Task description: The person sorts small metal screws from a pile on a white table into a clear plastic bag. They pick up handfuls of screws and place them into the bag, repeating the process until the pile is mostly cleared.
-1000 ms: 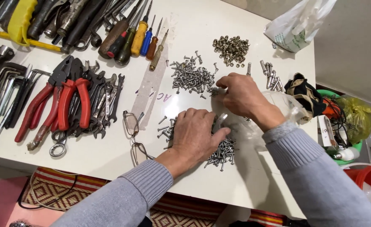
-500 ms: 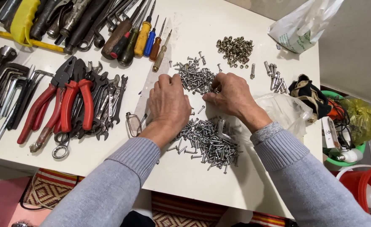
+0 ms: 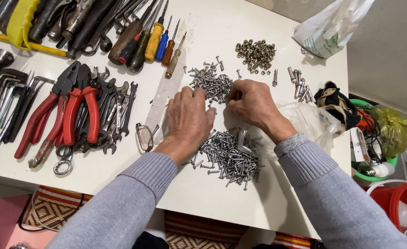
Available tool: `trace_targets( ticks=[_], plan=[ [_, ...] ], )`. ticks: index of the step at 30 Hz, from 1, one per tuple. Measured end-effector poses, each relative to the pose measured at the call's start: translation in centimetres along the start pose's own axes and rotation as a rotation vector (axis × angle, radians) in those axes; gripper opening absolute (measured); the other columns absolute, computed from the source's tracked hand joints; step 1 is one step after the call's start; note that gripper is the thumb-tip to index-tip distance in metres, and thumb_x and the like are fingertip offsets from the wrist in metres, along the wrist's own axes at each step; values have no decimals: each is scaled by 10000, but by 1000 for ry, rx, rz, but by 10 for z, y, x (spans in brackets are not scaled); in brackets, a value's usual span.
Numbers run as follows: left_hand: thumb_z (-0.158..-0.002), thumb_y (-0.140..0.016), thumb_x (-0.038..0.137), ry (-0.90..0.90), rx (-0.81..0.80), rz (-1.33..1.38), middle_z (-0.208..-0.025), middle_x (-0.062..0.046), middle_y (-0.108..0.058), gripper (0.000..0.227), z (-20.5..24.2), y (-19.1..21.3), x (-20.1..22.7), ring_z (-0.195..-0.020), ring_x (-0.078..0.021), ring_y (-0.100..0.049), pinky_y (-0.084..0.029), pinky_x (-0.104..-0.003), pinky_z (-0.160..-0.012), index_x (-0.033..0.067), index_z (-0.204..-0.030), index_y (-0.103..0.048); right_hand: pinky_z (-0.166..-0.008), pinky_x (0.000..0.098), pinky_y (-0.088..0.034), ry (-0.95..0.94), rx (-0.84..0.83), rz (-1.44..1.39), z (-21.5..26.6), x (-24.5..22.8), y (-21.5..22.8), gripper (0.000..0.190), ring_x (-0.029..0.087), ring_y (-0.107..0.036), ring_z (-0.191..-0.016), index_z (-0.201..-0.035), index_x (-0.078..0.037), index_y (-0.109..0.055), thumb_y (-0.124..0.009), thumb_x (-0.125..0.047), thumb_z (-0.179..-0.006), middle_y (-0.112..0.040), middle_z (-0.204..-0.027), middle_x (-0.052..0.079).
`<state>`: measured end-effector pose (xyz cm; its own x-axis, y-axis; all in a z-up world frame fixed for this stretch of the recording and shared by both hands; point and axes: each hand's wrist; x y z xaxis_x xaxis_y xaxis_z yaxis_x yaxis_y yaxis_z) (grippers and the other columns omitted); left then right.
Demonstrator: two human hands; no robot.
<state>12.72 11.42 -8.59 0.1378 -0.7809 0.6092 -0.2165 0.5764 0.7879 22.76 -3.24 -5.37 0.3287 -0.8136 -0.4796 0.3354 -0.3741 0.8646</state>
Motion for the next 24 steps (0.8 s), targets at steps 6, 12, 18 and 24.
trace_targets(
  ticks=[6, 12, 18, 24],
  plan=[
    [-819, -833, 227, -70, 38, -26, -941, -149, -567, 343, 2, -11, 1, -927, -352, -637, -470, -463, -789, 3, -1028, -680, -744, 374, -585, -56, 36, -124, -1, 8, 4, 94, 225, -693, -823, -854, -144, -763, -759, -93, -775, -685, -793, 80],
    [-837, -818, 268, -78, 24, -56, -939, -95, -526, 314, 3, -7, -1, -905, -272, -602, -418, -402, -762, 51, -1040, -715, -581, 279, -603, -126, 79, -386, 5, 0, 14, 139, 179, -673, -612, -843, -49, -755, -787, -10, -714, -677, -697, 138],
    [-827, -815, 278, -137, 70, -84, -924, -83, -517, 292, 3, -27, -13, -891, -276, -586, -404, -419, -761, 68, -1015, -738, -577, 305, -598, -124, 123, -479, 16, 2, 39, 144, 186, -678, -603, -870, -21, -729, -783, -19, -737, -669, -696, 169],
    [-850, -783, 238, -196, 81, -55, -861, -71, -551, 185, 8, -29, -10, -833, -273, -625, -431, -420, -758, 85, -949, -750, -635, 357, -567, -103, 109, -68, 55, -7, 88, 156, 202, -702, -647, -901, -71, -757, -820, -93, -759, -702, -704, 117]
  ],
)
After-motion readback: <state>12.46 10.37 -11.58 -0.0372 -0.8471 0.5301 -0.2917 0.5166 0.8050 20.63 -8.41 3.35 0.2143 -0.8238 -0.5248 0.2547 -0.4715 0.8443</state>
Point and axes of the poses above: each hand's wrist, its own z-axis away from the middle knuckle, its own y-axis out of the back of the hand, x = y × z
